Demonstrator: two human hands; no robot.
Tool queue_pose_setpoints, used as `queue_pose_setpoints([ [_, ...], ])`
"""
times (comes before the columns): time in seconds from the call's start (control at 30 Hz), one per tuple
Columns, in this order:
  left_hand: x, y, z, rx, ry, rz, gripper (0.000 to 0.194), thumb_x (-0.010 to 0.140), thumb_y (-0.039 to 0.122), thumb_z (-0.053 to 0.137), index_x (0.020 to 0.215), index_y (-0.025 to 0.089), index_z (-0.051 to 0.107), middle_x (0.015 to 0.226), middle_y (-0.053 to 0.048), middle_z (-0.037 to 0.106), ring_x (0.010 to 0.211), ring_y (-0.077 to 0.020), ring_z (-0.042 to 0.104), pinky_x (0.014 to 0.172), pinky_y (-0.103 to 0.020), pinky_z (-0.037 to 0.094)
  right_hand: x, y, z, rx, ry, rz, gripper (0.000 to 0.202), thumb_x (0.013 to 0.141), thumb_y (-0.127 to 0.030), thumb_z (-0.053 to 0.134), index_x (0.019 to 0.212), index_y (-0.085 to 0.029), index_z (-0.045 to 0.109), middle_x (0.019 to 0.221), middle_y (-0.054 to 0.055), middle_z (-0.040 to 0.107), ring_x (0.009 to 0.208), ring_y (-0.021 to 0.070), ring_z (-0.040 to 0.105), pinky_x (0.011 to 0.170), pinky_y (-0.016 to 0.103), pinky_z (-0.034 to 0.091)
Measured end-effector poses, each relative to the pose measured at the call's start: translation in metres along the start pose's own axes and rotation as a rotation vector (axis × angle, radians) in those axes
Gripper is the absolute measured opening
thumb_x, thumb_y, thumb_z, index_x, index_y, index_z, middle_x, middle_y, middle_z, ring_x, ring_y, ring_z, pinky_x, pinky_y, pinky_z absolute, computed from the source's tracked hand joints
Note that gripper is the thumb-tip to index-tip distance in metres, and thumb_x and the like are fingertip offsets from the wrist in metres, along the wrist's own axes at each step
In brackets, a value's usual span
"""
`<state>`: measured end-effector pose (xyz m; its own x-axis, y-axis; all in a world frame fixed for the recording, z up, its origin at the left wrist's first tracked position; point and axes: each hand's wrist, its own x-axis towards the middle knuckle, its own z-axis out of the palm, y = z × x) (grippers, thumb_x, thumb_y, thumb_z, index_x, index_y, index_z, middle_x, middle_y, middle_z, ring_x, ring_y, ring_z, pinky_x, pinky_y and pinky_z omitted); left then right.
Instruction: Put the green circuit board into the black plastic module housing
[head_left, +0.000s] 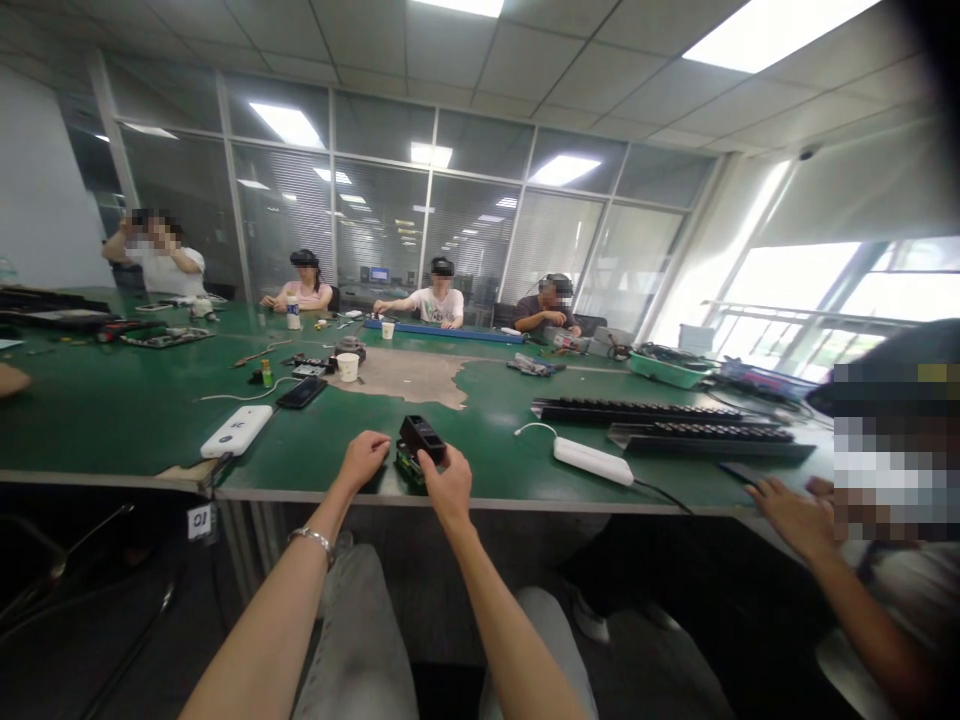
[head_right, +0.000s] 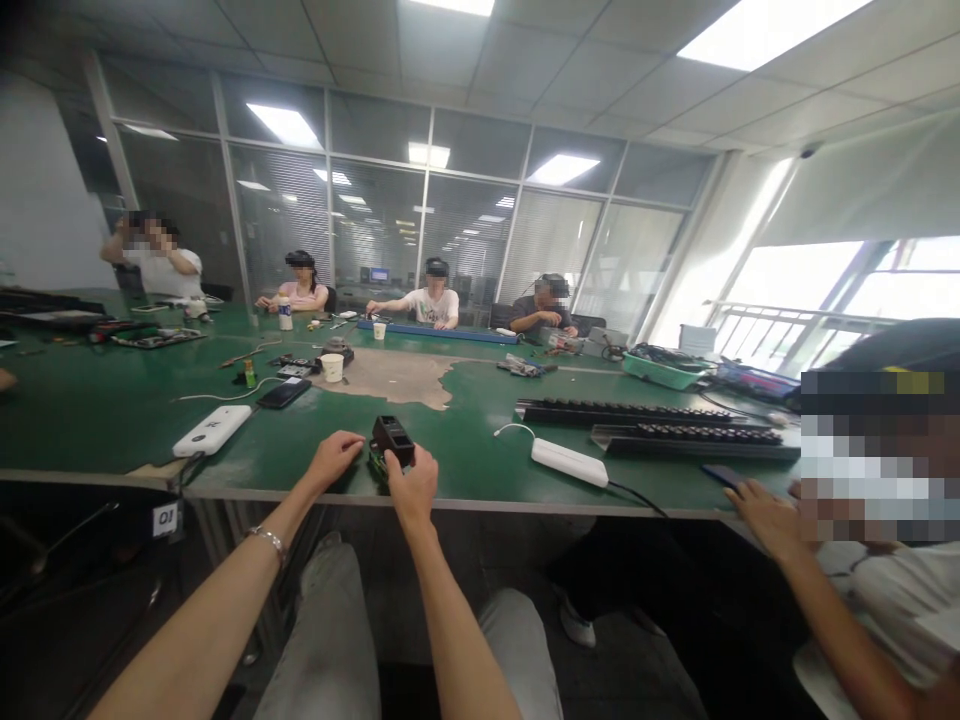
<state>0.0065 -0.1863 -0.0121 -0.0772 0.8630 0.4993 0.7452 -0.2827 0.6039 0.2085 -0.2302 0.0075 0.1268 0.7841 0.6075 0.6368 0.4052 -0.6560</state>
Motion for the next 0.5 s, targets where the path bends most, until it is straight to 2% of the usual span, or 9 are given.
queue_pose_setpoints([
  [0.13, -0.001, 0.002, -0.002, -0.005, 0.004, 0.003, 0.025, 0.087, 0.029, 0.054, 0.096, 0.019, 0.076, 0.102, -0.008, 0.073, 0.099, -0.0215, 0.065, 0.092, -0.033, 0.049, 0.012, 0.019, -0.01, -0.002, 0.018, 0.032, 0.037, 0.087, -0.05, 0.054, 0.101, -0.018, 0.068, 0.093, 0.008, 0.07, 0.085, 0.0217, 0.062, 0.078, 0.03, 0.044],
  [0.27, 0.0, 0.002, -0.002, 0.003, -0.011, 0.015, 0.025, 0.086, 0.028, 0.054, 0.095, 0.02, 0.076, 0.101, -0.008, 0.074, 0.1, -0.0221, 0.065, 0.093, -0.034, 0.048, 0.021, 0.041, -0.019, -0.035, 0.019, 0.065, 0.038, 0.084, -0.051, 0.054, 0.094, -0.018, 0.069, 0.084, 0.007, 0.07, 0.078, 0.0219, 0.063, 0.071, 0.029, 0.044],
  [0.5, 0.003, -0.004, 0.002, 0.028, -0.018, 0.019, 0.026, 0.086, 0.029, 0.053, 0.095, 0.021, 0.076, 0.103, -0.008, 0.074, 0.101, -0.0226, 0.065, 0.094, -0.035, 0.048, 0.028, 0.063, -0.025, -0.098, -0.017, 0.084, 0.03, 0.079, -0.041, 0.062, 0.099, -0.02, 0.07, 0.085, 0.007, 0.071, 0.079, 0.0237, 0.063, 0.071, 0.031, 0.045],
])
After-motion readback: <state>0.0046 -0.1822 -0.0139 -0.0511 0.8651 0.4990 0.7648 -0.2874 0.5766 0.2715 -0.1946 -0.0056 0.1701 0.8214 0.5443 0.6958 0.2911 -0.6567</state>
